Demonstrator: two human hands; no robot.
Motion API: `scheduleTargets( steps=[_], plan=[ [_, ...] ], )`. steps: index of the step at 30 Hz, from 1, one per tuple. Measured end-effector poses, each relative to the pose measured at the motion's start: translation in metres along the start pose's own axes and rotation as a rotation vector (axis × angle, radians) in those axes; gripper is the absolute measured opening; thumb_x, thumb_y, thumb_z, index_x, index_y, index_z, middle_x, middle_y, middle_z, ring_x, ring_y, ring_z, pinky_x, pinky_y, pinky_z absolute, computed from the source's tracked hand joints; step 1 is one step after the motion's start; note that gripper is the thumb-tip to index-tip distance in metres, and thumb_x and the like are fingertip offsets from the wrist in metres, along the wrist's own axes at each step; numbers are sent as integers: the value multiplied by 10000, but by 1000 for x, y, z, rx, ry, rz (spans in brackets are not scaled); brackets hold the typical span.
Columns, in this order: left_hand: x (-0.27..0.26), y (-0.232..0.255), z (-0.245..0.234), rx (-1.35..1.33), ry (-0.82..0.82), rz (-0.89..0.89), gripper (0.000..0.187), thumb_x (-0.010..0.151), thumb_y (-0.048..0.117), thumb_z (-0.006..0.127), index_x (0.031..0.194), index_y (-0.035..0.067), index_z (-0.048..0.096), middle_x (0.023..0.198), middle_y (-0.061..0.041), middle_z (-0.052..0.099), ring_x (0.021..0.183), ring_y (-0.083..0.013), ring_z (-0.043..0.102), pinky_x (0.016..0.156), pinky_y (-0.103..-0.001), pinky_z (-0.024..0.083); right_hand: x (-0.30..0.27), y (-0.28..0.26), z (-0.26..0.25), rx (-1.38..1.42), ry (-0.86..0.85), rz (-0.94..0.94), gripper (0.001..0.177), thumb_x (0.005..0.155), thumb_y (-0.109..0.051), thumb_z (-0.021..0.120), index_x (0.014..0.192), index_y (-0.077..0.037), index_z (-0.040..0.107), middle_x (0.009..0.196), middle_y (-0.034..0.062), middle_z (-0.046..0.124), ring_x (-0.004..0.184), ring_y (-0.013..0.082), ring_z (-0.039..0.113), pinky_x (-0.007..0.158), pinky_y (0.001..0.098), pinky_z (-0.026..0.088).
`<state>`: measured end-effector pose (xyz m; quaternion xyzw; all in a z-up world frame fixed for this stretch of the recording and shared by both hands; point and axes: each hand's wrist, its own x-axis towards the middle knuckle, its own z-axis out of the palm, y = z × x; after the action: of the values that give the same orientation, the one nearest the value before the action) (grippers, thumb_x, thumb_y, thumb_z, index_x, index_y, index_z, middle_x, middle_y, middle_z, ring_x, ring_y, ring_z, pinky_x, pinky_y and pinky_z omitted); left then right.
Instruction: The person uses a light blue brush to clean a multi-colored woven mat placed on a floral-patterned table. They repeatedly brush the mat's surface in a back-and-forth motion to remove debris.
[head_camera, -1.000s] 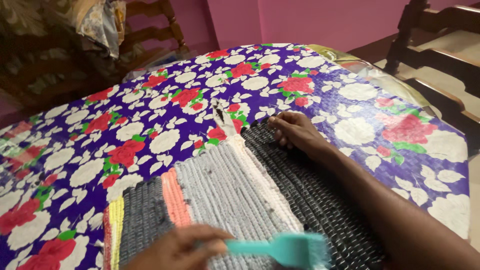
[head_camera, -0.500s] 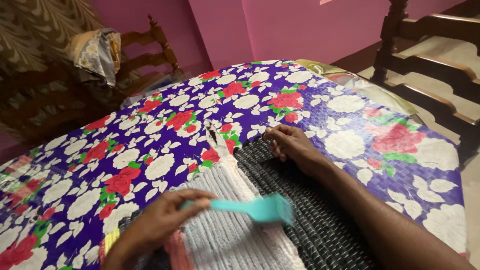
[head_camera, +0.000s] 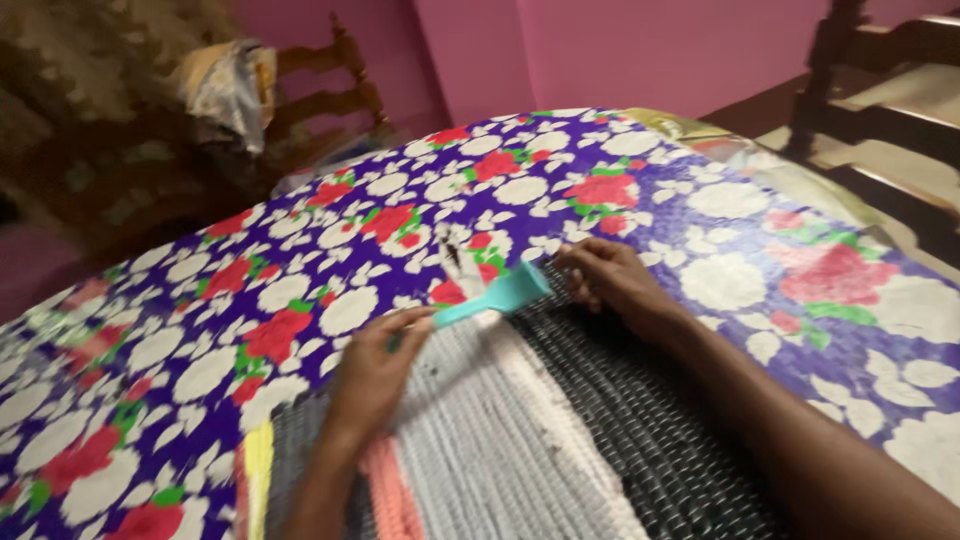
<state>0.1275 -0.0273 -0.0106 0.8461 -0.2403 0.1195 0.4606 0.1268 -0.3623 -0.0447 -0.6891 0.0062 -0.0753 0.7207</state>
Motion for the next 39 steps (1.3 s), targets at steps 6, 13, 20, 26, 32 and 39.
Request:
scheduleTargets(
  steps=[6, 13, 20, 26, 32, 39],
  plan=[
    [-16, -15, -47, 189, 175, -340, 356, 966, 360, 616, 1230, 167, 757, 1044, -74, 798, 893, -177, 722, 818, -324, 539, -2, 1, -3, -49, -59, -45, 326, 1002, -373, 633, 992, -48, 632, 723, 0, 611, 584, 68, 558, 486, 230, 445],
    [-58, -21, -75, -14, 88, -317, 382, 972, 326, 661, 1219, 68, 798, 949, -94, 754, 842, -129, 624, 767, -309, 495, 4, 9, 0, -73, -61, -7, 313, 980, -369, 630, 1011, -62, 675, 710, -1, 614, 577, 68, 556, 472, 228, 443],
    [-87, -84, -113, -96, 128, -600, 416, 969, 373, 637, 1199, 79, 821, 674, 0, 493, 602, -139, 392, 528, -298, 300, 0, 3, 0, -91, -66, -20, 309, 985, -364, 632, 992, -58, 675, 713, -9, 612, 576, 61, 553, 470, 225, 435],
    [-110, -134, -184, -79, 381, -623, 423, 1040, 388, 660, 1224, 26, 776, 745, -34, 549, 612, -138, 414, 525, -315, 319, -3, -1, 2, -109, -82, -33, 334, 980, -392, 625, 994, -62, 678, 705, -18, 608, 579, 54, 553, 477, 219, 435],
    [-85, 9, -86, -133, 128, -384, 317, 920, 285, 699, 1136, 69, 788, 945, -39, 770, 844, -110, 660, 771, -272, 516, -5, 0, 2, -139, -80, -39, 324, 975, -382, 639, 1006, -61, 667, 710, -15, 607, 581, 59, 545, 480, 222, 421],
    [-91, 30, -60, 187, -75, -321, 323, 878, 356, 718, 1147, 207, 819, 890, -9, 728, 759, -126, 641, 651, -300, 517, -4, -1, 2, -137, -75, -21, 306, 985, -363, 642, 1004, -58, 649, 720, -8, 612, 591, 70, 555, 479, 228, 424]
  ],
)
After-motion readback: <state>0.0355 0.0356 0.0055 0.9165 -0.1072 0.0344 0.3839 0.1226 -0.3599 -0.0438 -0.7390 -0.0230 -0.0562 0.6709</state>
